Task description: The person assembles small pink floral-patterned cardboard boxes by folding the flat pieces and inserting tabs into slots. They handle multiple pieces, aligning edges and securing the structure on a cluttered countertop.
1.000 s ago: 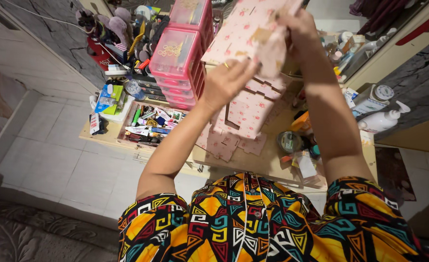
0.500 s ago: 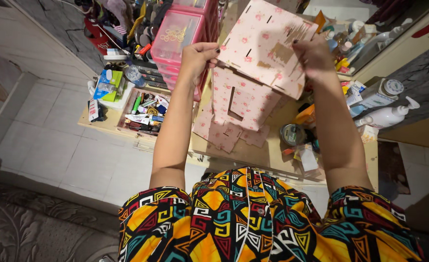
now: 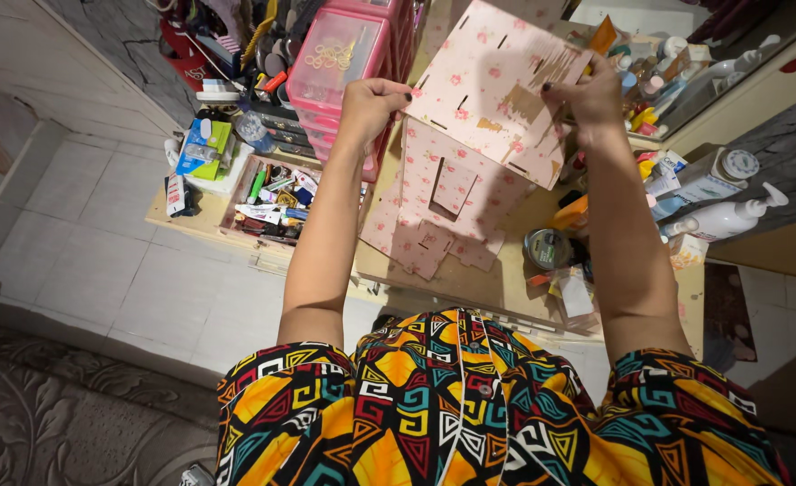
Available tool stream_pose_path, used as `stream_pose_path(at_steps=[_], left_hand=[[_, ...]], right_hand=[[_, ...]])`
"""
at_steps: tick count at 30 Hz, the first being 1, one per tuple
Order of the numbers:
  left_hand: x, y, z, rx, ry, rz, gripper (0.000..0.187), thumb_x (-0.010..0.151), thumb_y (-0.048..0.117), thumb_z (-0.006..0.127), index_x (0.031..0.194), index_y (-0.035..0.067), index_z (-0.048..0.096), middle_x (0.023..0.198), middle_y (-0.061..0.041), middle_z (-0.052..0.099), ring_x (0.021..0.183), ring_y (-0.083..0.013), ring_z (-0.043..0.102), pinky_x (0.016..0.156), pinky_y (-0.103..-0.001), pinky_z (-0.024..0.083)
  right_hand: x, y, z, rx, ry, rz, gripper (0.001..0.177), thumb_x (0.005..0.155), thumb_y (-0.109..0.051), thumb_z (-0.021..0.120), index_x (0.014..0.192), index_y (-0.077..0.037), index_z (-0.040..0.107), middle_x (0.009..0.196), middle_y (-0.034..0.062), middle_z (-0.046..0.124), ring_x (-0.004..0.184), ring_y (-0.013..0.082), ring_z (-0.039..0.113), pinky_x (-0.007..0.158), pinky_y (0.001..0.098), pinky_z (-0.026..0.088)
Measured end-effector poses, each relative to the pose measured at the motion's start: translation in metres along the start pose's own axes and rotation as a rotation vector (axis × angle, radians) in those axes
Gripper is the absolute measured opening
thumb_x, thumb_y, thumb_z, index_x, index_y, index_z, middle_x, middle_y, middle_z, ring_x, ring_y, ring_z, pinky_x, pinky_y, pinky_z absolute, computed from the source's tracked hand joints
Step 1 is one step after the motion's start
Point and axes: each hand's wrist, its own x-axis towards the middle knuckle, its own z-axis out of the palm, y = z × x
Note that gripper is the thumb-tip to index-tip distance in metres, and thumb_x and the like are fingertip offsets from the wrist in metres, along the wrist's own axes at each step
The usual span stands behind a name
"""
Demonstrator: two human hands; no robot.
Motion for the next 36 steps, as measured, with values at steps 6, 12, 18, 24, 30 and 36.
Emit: stream_pose_path(at_steps=[6,12,18,24,30,36], left_hand=[[0.001,-0.005,0.002,-0.032,-0.014,0.009,0.014,0.08,-0.009,0.073,0.094,-0.009,0.076,0.075,-0.009,0.074,0.059,-0.0108,0.062,0.054,-0.024,0.05],[0.001,-0.007,-0.001,0.009,-0.014,0.049,0.019,0.081,-0.008,0.072,0.099,-0.009,0.075,0.077,-0.008,0.073,0.061,-0.011,0.064,0.057,-0.024,0.051],[-0.003,-0.005,0.0,0.081,-0.022,0.069,0.023,0.083,-0.005,0.074,0.106,-0.007,0.076,0.08,-0.006,0.074,0.066,-0.01,0.065,0.062,-0.023,0.053],[-0.01,0.001,-0.001,0.101,-0.02,0.037,0.021,0.085,-0.001,0.076,0.105,-0.005,0.075,0.082,-0.004,0.074,0.068,-0.0089,0.066,0.062,-0.023,0.052],[-0.014,-0.008,0.0,0.049,-0.062,0.132,0.03,0.08,-0.005,0.081,0.109,-0.003,0.072,0.081,0.0,0.068,0.071,-0.0076,0.064,0.064,-0.023,0.052],[-0.016,-0.009,0.0,0.105,-0.093,0.172,0.032,0.083,-0.004,0.08,0.114,-0.001,0.073,0.084,0.003,0.063,0.076,-0.0063,0.06,0.068,-0.021,0.051]], right_hand=[[0.004,0.03,-0.011,0.045,0.001,0.076,0.083,0.086,0.016,0.071,0.157,0.001,0.031,0.114,0.0207,0.076,0.094,0.0241,0.076,0.077,0.0326,0.064],[0.011,0.037,-0.012,0.176,-0.036,0.062,0.09,0.086,0.019,0.067,0.161,0.0,0.02,0.126,0.0221,0.072,0.106,0.0253,0.076,0.085,0.0332,0.068],[0.009,0.033,-0.011,0.167,-0.057,0.082,0.09,0.087,0.017,0.069,0.161,-0.001,0.02,0.125,0.021,0.073,0.104,0.0255,0.076,0.077,0.0337,0.064],[0.005,0.031,-0.009,0.053,-0.036,0.089,0.087,0.091,0.011,0.071,0.161,-0.002,0.021,0.118,0.019,0.075,0.1,0.0224,0.078,0.076,0.0323,0.067],[0.006,0.036,-0.007,0.081,-0.053,0.046,0.086,0.092,0.01,0.072,0.161,-0.004,0.022,0.115,0.017,0.076,0.097,0.0203,0.077,0.078,0.0304,0.066],[0.011,0.036,-0.01,-0.077,-0.047,0.029,0.086,0.093,0.007,0.075,0.161,-0.004,0.023,0.115,0.0161,0.077,0.098,0.0204,0.078,0.078,0.032,0.065]])
